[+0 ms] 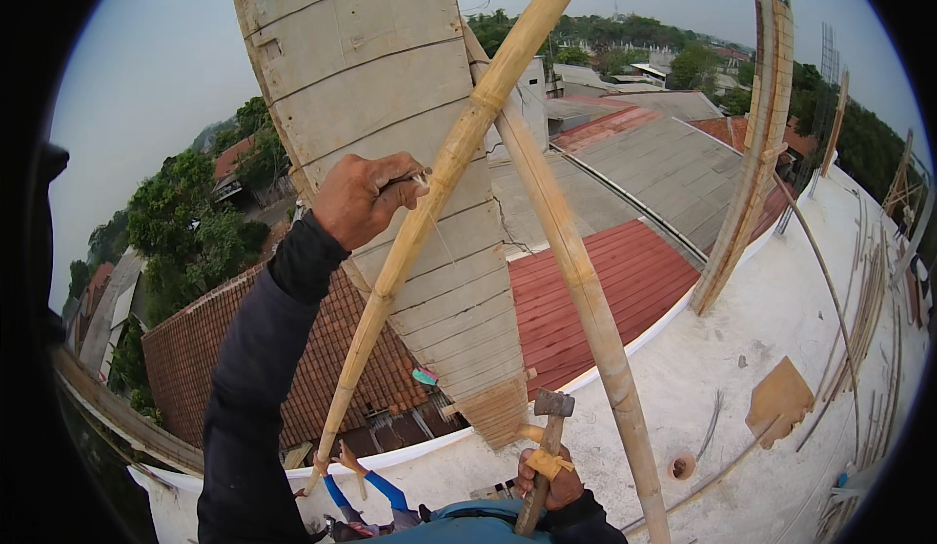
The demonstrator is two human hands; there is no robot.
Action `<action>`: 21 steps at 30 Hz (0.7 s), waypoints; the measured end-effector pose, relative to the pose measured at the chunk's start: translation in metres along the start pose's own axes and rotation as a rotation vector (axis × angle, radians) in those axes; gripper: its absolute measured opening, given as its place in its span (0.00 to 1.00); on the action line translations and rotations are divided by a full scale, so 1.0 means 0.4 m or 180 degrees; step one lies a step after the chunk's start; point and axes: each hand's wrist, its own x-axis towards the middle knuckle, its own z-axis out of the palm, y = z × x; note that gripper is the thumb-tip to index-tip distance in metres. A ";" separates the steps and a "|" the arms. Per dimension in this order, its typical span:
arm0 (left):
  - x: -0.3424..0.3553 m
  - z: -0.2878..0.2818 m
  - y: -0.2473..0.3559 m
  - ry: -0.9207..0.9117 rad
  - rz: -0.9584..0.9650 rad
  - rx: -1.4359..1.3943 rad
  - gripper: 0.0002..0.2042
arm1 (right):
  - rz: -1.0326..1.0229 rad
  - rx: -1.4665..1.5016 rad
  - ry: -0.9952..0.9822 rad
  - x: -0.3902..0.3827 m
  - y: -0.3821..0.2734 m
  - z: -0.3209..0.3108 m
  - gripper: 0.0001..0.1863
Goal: The person lifts a long wooden beam onto a roof structure with the help of two coworkers. They position the beam against a vertical concrete column, measure it with a tape measure, and then use a hammer to drive nails into the beam to secure it in place.
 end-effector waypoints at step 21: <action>0.358 -0.016 0.068 -0.0191 0.0705 0.1543 0.12 | -0.1821 -0.1068 -0.0041 0.160 -0.433 0.156 0.18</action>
